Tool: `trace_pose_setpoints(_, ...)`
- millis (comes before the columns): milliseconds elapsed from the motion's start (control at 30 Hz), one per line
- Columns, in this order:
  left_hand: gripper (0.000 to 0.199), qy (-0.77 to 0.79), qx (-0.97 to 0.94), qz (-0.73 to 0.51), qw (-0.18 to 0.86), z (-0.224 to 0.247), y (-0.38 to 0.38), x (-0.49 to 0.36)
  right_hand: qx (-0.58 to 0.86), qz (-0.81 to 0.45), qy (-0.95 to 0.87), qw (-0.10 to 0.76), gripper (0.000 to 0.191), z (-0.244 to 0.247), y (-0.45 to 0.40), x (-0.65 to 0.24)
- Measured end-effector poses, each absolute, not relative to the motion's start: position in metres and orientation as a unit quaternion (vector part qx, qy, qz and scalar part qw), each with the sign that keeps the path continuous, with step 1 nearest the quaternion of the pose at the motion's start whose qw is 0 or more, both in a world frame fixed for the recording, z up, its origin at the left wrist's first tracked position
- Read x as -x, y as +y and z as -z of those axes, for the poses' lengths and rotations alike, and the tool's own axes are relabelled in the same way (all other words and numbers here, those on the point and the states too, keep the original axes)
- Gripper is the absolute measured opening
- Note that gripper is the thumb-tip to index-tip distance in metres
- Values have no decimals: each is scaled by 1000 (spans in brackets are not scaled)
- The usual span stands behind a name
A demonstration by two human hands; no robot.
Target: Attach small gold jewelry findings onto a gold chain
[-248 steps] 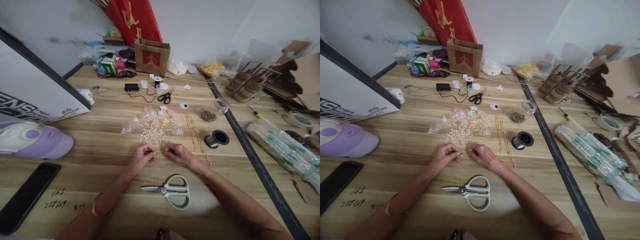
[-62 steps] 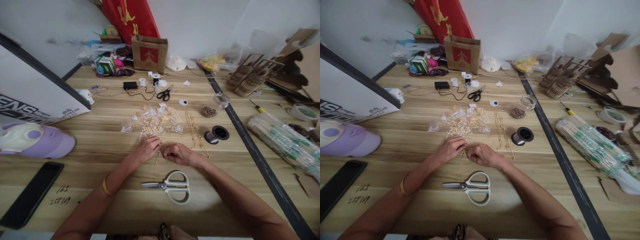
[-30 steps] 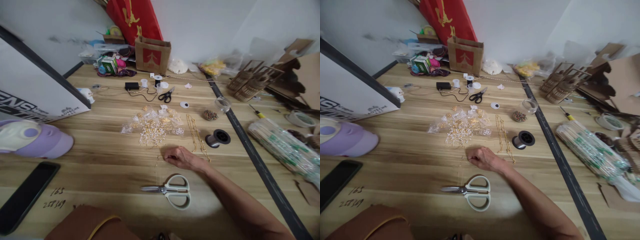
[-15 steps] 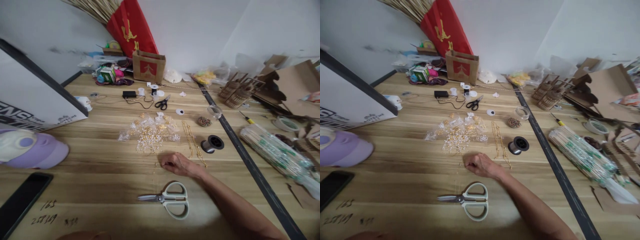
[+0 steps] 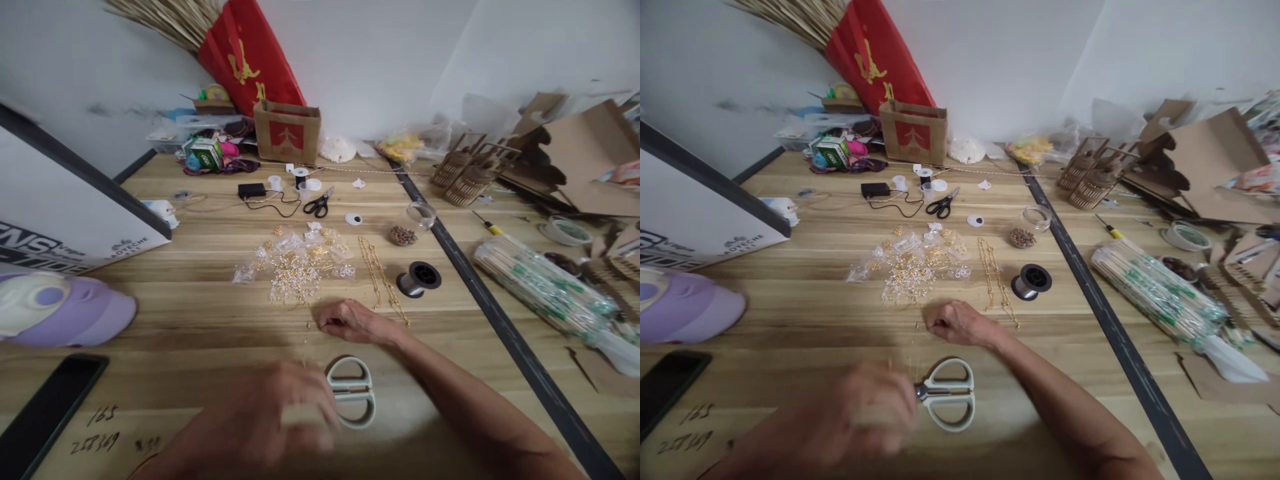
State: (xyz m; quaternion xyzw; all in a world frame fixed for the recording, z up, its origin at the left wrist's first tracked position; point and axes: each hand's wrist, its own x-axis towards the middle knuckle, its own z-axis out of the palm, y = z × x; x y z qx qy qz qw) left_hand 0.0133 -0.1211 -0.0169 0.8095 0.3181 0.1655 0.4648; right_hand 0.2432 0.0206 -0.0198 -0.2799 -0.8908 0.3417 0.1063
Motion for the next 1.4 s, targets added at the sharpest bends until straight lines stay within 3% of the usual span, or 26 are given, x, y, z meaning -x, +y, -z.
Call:
trace_pose_setpoints(133,13,488,-820,-160,253,-7,-51,-35,277,-343,-891,110,12,24,22,-244)
trace_pose_setpoints(300,6,525,-835,-117,120,16,-46,-42,278,-334,-892,123,11,25,22,-244)
trace_pose_setpoints(767,12,506,-792,-252,229,35,-27,-63,304,-340,-881,122,10,28,21,-243)
trace_pose_setpoints(1400,11,508,-750,-292,308,40,-23,-52,312,-481,-808,137,10,22,24,-244)
